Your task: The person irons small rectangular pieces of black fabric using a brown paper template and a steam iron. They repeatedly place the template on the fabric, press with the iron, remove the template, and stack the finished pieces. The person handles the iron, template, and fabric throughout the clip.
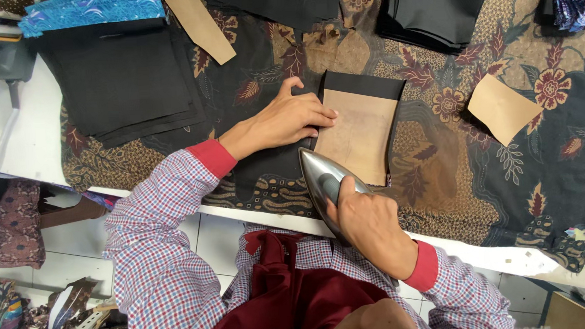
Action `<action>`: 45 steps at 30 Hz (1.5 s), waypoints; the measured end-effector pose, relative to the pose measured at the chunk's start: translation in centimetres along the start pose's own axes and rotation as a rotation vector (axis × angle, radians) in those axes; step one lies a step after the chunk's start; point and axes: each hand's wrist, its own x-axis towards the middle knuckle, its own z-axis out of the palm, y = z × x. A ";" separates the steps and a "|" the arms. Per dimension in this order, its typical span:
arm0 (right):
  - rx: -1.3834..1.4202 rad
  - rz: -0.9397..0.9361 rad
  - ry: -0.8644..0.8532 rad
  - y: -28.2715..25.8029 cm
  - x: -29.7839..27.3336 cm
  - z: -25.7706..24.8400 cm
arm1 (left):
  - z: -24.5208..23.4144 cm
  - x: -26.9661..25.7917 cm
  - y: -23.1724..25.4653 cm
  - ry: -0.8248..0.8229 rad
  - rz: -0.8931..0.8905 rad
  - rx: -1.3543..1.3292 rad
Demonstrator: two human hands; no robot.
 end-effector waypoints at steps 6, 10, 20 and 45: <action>-0.019 0.049 0.003 -0.2 1.8 -0.9 | -0.8 1.0 -0.6 0.012 0.067 -0.043; -0.006 0.054 0.021 -0.1 3.0 -1.2 | -1.0 1.7 -0.9 -0.005 0.080 -0.024; 0.008 0.082 0.050 0.0 3.7 -1.3 | -4.1 5.7 -3.2 0.054 0.373 0.506; 0.015 0.112 0.120 1.0 7.7 -2.6 | -5.0 10.5 -6.0 -0.093 0.335 0.587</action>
